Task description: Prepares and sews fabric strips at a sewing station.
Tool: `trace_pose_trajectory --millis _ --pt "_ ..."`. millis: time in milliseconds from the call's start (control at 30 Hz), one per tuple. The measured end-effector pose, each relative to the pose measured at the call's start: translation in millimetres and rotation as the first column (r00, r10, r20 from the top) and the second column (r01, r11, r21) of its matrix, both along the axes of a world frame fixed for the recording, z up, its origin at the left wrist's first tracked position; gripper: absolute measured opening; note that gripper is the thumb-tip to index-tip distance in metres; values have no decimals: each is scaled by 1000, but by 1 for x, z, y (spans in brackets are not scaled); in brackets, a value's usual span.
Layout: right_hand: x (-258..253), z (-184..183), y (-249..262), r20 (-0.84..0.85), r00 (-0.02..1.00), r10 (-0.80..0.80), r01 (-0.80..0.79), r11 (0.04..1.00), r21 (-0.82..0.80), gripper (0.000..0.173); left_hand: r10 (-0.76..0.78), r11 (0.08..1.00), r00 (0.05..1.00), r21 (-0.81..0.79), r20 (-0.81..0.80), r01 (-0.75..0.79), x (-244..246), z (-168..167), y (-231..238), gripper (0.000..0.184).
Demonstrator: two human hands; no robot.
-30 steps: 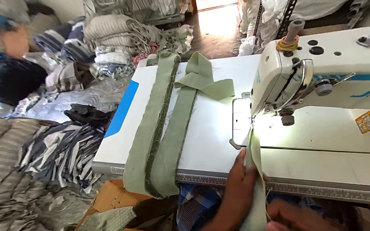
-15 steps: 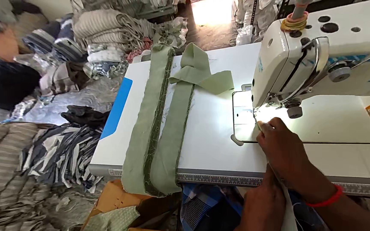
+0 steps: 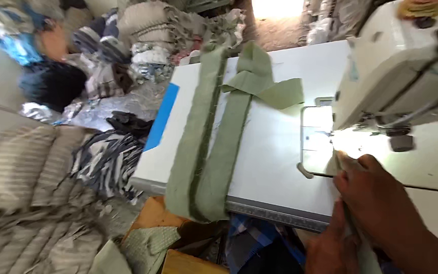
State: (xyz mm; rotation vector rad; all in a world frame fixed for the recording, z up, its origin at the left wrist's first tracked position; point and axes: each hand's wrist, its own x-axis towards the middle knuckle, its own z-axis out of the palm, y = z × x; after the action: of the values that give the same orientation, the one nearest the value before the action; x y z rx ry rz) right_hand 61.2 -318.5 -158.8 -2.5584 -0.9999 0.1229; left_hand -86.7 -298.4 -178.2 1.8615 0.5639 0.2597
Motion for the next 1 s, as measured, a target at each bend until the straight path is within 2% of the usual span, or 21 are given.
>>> trace_pose_trajectory --millis 100,200,367,700,867,933,1000 --pt "1 -15 -4 42 998 46 -50 995 86 42 13 1000 1000 -20 -10 -13 2 6 3 51" --pt "7 -20 0 33 999 26 -30 993 114 40 33 999 999 14 20 -33 5 8 5 49" --pt "-1 -6 5 -21 999 -43 44 999 27 40 36 994 996 98 79 -44 2 -6 5 48" --pt "-4 -2 3 -7 999 -42 42 999 -25 43 -31 998 999 51 -12 31 6 -9 16 48" --pt "7 1 7 -19 1000 0 0 1000 -12 44 -81 997 987 6 -142 82 28 4 32 52" --pt "11 8 -2 -100 995 -17 16 1000 -10 38 -89 991 974 84 -206 109 24 17 25 59" --pt "5 14 -24 -219 976 7 -25 997 -78 32 -105 962 959 216 -265 166 5 32 10 61"
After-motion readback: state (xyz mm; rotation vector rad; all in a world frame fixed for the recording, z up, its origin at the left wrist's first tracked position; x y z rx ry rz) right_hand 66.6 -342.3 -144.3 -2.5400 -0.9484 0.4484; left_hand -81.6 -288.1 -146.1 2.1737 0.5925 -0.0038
